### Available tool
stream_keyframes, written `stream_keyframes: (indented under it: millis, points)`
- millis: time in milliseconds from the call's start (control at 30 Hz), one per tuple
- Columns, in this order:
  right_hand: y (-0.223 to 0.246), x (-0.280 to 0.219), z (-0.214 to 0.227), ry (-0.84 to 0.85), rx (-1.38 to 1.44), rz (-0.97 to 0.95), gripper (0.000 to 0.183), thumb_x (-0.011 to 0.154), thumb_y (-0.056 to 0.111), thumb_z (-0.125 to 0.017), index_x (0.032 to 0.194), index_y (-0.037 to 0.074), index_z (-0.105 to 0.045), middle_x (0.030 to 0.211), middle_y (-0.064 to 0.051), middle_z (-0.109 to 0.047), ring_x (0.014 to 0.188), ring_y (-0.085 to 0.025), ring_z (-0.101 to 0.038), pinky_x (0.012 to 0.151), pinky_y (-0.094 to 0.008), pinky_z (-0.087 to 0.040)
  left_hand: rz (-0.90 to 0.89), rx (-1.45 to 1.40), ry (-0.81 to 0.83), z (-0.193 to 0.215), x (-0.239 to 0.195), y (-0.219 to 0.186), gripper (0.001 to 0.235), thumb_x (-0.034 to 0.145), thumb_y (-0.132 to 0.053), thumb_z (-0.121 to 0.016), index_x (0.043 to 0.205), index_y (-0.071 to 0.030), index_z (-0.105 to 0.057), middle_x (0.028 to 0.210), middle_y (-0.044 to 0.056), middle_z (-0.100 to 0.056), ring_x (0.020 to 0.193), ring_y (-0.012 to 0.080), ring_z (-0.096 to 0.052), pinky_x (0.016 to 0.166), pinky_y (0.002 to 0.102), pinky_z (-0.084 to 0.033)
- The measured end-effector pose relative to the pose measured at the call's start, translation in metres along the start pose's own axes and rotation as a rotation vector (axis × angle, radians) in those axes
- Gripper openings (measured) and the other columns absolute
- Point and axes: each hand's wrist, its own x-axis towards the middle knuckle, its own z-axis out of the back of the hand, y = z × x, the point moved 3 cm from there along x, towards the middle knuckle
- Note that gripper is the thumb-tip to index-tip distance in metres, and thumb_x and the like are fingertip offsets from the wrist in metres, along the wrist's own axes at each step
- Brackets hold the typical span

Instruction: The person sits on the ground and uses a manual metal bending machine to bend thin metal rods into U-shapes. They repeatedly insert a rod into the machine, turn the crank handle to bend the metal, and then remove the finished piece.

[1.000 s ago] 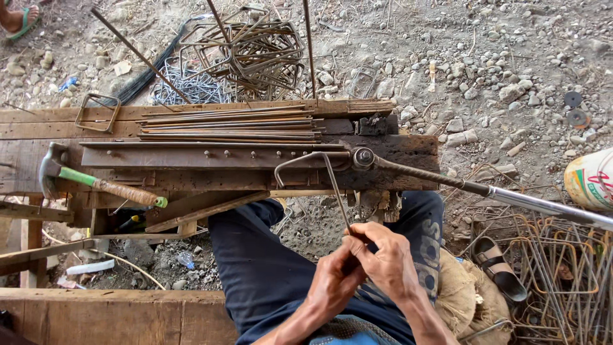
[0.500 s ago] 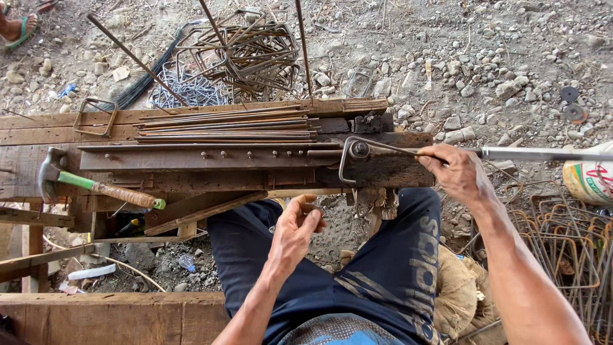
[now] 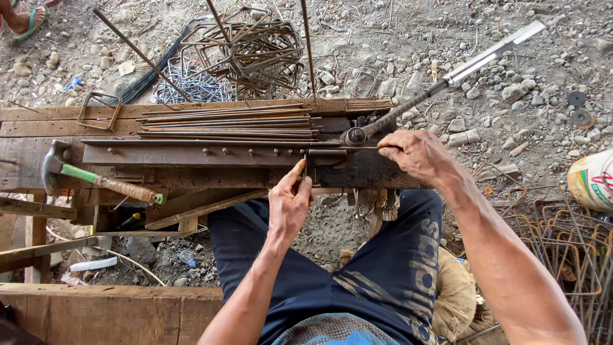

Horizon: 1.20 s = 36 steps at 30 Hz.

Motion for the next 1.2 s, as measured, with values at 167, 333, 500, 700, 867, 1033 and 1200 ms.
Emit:
stream_keyframes:
  millis: [167,333,500,700,867,1033,1200]
  points:
    - [-0.007,0.001,-0.006,-0.004,0.039,-0.025,0.016,0.101,0.021,-0.062,0.106,0.011,-0.074,0.086,-0.008,-0.072,0.067,-0.017,-0.064,0.053,-0.026,-0.047,-0.006,0.128,-0.046,-0.002,-0.004,-0.016,0.038,0.096,-0.011,-0.059,0.134,-0.007,-0.063,0.056,0.009,-0.066,0.046,0.0129,-0.062,0.043,0.024,-0.052]
    - [-0.001,-0.010,0.008,0.100,0.099,-0.160,0.021,0.098,0.025,-0.065,0.106,0.008,-0.074,0.093,-0.015,-0.074,0.078,-0.024,-0.068,0.063,-0.032,-0.053,-0.009,0.231,-0.024,-0.008,0.002,-0.017,0.045,0.096,-0.008,-0.054,0.140,-0.007,-0.058,0.093,0.019,-0.067,0.089,0.0298,-0.063,0.080,0.042,-0.052]
    - [-0.026,0.012,0.042,0.019,0.055,-0.178,0.027,0.100,0.020,-0.065,0.117,0.000,-0.068,0.114,-0.027,-0.068,0.105,-0.041,-0.064,0.085,-0.049,-0.054,0.004,0.225,-0.024,-0.009,-0.006,-0.041,0.047,0.094,-0.003,-0.050,0.140,-0.004,-0.057,0.131,0.024,-0.064,0.125,0.0403,-0.058,0.106,0.050,-0.046]
    - [-0.127,0.057,0.050,0.107,-0.521,-0.225,0.067,0.077,0.019,-0.075,0.142,0.010,-0.058,0.145,-0.022,-0.054,0.138,-0.039,-0.046,0.112,-0.056,-0.036,-0.036,0.237,-0.049,-0.009,-0.002,-0.042,0.047,0.088,-0.004,-0.054,0.134,-0.008,-0.063,0.122,0.022,-0.068,0.119,0.0410,-0.060,0.101,0.049,-0.050]
    - [-0.135,0.074,0.071,0.174,-0.727,-0.266,0.020,0.097,0.012,-0.057,0.113,0.015,-0.069,0.091,-0.009,-0.074,0.084,-0.025,-0.069,0.073,-0.035,-0.052,-0.077,0.281,-0.092,-0.008,0.000,-0.030,0.048,0.084,-0.004,-0.057,0.130,-0.012,-0.067,0.116,0.020,-0.071,0.116,0.0379,-0.062,0.094,0.046,-0.053]
    - [-0.201,0.078,0.078,0.192,-0.367,-0.744,0.022,0.094,0.022,-0.055,0.112,0.014,-0.065,0.107,0.003,-0.057,0.070,-0.008,-0.054,0.059,-0.022,-0.045,-0.071,0.330,-0.068,-0.007,0.010,0.010,0.044,0.092,-0.010,-0.056,0.135,-0.006,-0.060,0.131,0.010,-0.066,0.042,0.0012,-0.028,0.036,0.023,-0.032]
    - [-0.229,0.074,0.073,-0.059,0.062,-0.933,0.013,0.096,0.018,-0.070,0.090,0.007,-0.072,0.080,0.006,-0.068,0.050,-0.007,-0.048,0.046,-0.021,-0.046,-0.065,0.329,-0.067,-0.009,0.009,0.004,0.043,0.092,-0.011,-0.057,0.134,-0.004,-0.061,0.131,0.011,-0.066,0.044,-0.0007,-0.037,0.039,0.019,-0.039]
